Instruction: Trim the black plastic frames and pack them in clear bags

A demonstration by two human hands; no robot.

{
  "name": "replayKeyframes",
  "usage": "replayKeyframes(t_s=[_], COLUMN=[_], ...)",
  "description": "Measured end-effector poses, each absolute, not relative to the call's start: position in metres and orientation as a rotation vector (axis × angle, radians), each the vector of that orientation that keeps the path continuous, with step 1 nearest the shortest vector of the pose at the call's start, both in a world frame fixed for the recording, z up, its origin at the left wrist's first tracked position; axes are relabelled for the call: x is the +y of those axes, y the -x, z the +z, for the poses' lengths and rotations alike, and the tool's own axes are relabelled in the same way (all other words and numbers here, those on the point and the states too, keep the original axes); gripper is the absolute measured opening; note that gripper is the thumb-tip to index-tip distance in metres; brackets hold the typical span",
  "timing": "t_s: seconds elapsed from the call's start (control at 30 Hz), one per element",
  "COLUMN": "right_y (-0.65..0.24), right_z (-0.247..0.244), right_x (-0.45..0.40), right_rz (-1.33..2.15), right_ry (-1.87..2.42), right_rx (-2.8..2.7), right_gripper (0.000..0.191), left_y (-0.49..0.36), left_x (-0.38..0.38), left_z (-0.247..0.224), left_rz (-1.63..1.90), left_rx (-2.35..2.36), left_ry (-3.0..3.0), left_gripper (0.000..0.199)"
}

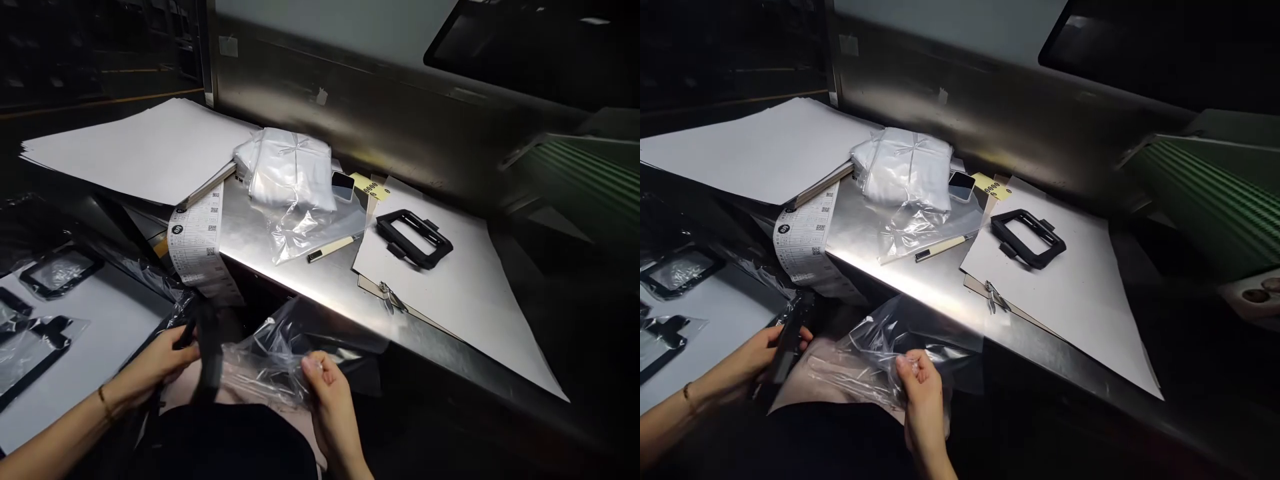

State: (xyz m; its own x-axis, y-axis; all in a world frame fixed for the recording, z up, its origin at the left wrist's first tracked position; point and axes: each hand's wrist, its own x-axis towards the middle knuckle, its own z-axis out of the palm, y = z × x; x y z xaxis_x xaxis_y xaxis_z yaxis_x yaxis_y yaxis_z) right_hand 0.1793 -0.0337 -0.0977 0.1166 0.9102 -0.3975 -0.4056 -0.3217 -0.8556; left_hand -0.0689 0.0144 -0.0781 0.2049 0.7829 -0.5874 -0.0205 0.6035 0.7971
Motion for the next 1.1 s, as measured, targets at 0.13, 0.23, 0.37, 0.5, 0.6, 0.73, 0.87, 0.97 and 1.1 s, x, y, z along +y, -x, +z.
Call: replayKeyframes(t_s=[0.13,0.23,0.37,0.5,0.6,0.73,0.87,0.97,1.1], right_y=[-0.181,-0.180,-0.180,-0.194,-0.204,-0.201,-0.188,-0.180,-0.171], right_z=[-0.114,-0.117,-0.109,-0.097,-0.101,-0.116,-0.122,-0.119,-0.114], right_x=[-0.019,-0.004,0.005,-0.012,-0.036,-0.049,-0.030,-0.015,-0.006], right_rz=[1.510,1.535,1.572,1.499,1.355,1.302,1.313,1.411,1.486], right_ry=[1.361,1.414,1.445,1.476,1.539,1.630,1.645,1.541,1.398], right_rx=[-0.637,-0.768,-1.078,-1.417,-1.522,-1.434,-1.318,-1.364,-1.458], right_gripper=[0.029,0.030,0.032,0.029,0.024,0.034,0.035,0.034,0.031], left_y=[0.083,0.074,0.041,0.022,0.026,0.033,0.025,0.019,0.014], left_x=[0.022,0.028,0.030,0.024,0.016,0.010,0.013,0.020,0.026], left_z=[-0.067,-0.069,-0.089,-0.109,-0.114,-0.110,-0.110,-0.118,-0.129], left_rz=[0.473,0.314,0.186,0.142,0.164,0.179,0.140,0.103,0.081], left_rx=[1.173,1.149,1.134,1.162,1.225,1.206,1.101,1.034,0.962], left_ry=[-0.935,-1.059,-1.142,-1.102,-1.044,-1.004,-0.997,-0.964,-0.921], left_gripper=[0.037,0.043,0.066,0.020,0.022,0.045,0.081,0.072,0.039])
